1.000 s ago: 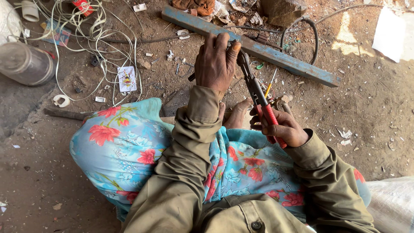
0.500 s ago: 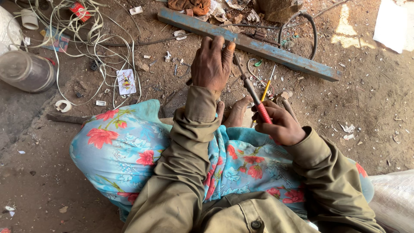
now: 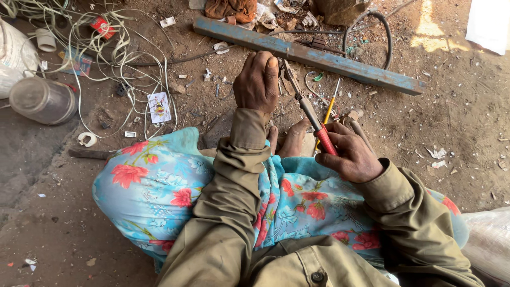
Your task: The person sits on the ground and uses pliers, a screwdriver, and a hammer to work on a small dark metal object. They repeatedly pry, scrape, and strike the object, occasionally adjusting its position on a metal bar.
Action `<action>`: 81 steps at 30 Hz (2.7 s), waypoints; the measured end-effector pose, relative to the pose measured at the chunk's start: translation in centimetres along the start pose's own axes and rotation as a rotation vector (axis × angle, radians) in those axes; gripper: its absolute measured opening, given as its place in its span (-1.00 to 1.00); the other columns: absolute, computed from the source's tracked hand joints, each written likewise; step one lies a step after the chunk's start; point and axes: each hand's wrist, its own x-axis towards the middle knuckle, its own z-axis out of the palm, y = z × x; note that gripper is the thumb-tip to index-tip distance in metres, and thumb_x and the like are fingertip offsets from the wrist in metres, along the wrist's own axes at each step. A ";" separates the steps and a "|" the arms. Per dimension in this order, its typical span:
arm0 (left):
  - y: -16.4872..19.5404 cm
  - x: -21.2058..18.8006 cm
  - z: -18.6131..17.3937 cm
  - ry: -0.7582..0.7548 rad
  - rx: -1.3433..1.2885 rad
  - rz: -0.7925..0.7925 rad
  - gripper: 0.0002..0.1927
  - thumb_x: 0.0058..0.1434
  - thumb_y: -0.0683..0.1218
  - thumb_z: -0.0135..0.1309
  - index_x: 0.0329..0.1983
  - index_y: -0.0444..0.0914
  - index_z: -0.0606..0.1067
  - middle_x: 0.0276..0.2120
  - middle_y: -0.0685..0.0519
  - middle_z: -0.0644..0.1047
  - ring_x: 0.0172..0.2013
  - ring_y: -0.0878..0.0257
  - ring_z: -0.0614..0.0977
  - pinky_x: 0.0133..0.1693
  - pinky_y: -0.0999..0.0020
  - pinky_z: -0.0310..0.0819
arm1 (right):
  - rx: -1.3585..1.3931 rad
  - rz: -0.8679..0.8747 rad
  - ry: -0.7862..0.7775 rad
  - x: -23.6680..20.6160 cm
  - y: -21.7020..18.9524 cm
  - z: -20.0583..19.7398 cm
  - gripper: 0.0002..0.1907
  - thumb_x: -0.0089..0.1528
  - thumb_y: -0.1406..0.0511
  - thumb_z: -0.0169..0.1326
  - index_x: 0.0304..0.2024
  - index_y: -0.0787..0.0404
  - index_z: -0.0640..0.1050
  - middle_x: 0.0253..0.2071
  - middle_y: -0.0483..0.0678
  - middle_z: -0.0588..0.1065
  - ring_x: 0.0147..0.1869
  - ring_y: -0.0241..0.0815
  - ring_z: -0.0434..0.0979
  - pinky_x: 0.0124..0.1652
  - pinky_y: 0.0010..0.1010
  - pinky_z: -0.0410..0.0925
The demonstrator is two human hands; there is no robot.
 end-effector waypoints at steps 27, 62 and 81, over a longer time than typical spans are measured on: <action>-1.8 1.4 -1.1 -0.305 0.387 -0.340 -0.24 0.39 0.42 -0.47 -0.43 -0.15 0.57 -0.58 0.00 0.54 -0.58 0.17 0.57 -0.53 0.13 0.42 | 1.003 0.318 -0.258 -0.5 4.8 0.2 -0.63 0.24 0.21 0.09 -0.04 0.38 0.51 0.24 0.28 0.48 0.25 -0.12 0.49 0.21 -0.30 0.26; -1.8 0.6 0.7 -0.380 0.179 -0.394 -0.28 0.31 0.50 -0.41 -0.51 -0.11 0.44 -0.63 0.12 0.47 -0.62 0.27 0.50 -0.55 0.29 0.33 | 0.620 0.332 -0.207 -0.1 3.1 2.1 -0.50 0.22 0.30 0.20 0.19 0.32 0.45 -0.18 -0.02 0.51 -0.13 -0.25 0.53 -0.15 -0.35 0.42; -2.1 -1.5 3.7 0.001 0.157 -0.112 -0.37 0.39 0.46 -0.32 -0.30 -0.15 0.38 -0.42 0.08 0.48 -0.51 0.27 0.54 -0.56 0.33 0.42 | 0.699 0.391 -0.010 1.2 2.7 3.5 -0.54 0.21 0.25 0.26 0.08 0.33 0.45 -0.36 -0.02 0.49 -0.48 -0.25 0.42 -0.53 -0.40 0.29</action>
